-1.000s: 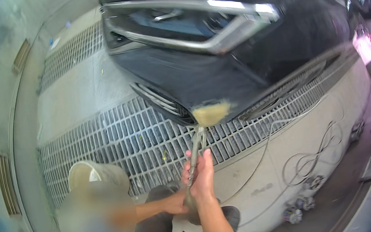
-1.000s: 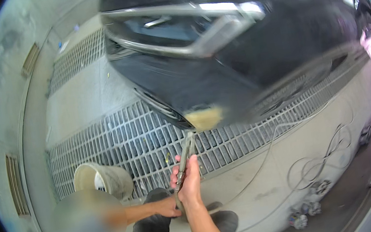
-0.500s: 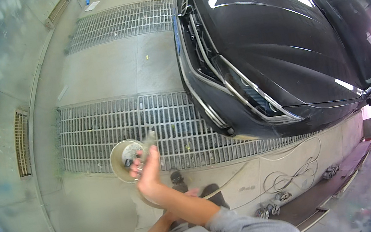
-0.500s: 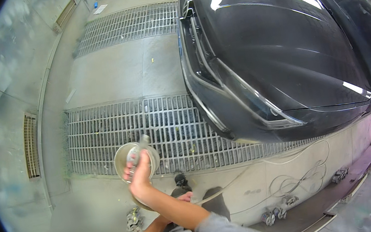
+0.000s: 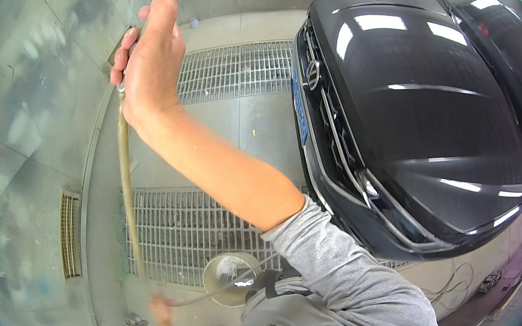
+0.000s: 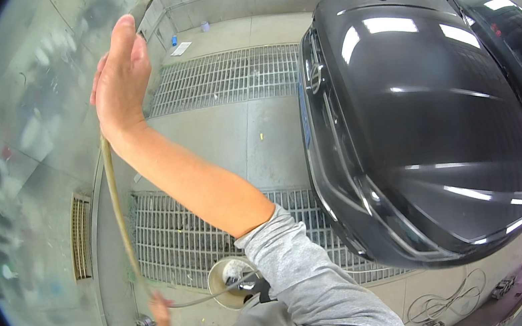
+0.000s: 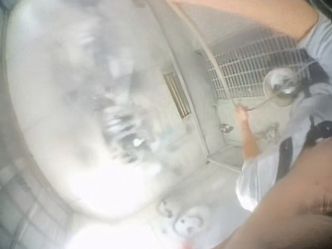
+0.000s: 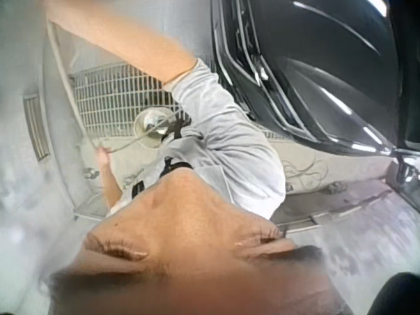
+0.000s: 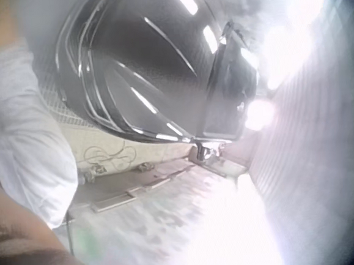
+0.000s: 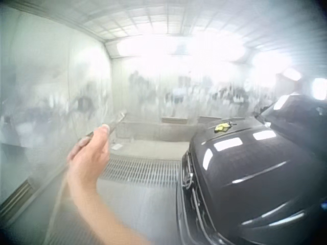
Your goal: The person uses a metal scraper to remove yellow filler from the front bumper of a black car. They then retrieve a roll of yellow tape and a newspaper, unfold the paper, and tape it to the hood of the car.
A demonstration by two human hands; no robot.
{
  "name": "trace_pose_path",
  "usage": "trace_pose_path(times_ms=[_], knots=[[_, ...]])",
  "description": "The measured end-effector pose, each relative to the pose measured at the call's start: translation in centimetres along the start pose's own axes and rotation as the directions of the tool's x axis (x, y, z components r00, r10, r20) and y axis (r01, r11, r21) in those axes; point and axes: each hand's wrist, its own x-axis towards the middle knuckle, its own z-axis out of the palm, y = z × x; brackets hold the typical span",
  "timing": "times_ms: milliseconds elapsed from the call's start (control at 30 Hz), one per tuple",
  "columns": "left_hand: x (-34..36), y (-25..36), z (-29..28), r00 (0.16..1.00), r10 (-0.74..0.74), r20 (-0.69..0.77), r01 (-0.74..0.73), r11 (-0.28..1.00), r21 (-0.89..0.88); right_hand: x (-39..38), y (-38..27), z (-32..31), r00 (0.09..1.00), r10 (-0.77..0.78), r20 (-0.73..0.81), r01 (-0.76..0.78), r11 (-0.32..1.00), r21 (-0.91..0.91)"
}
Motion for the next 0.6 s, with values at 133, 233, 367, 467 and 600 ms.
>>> trace_pose_path(times_ms=[133, 233, 367, 467, 600], knots=[[13.4, 12.1, -8.7, 0.841, -0.012, -0.541, -0.087, 0.984, -0.156, 8.5, -0.2, -0.6, 0.997, 0.002, -0.081, -0.004, 1.000, -0.030], [19.1, 22.5, -13.0, 0.667, 0.275, -0.693, -0.384, 0.923, -0.004, 15.6, 1.8, -3.2, 0.992, -0.007, -0.129, 0.001, 0.999, -0.044], [28.3, 34.3, -14.7, 0.587, 0.262, -0.766, -0.367, 0.929, 0.036, 26.3, 8.1, -8.1, 0.983, 0.035, -0.179, -0.039, 0.999, -0.018], [39.4, 41.5, -13.5, 0.521, 0.393, -0.757, -0.437, 0.885, 0.159, 35.8, 13.9, -12.4, 0.978, 0.027, -0.209, -0.032, 0.999, -0.018], [55.3, 52.2, -11.1, 0.524, 0.452, -0.721, -0.502, 0.849, 0.167, 47.3, 19.6, -17.8, 0.919, 0.040, -0.393, -0.060, 0.997, -0.039]])
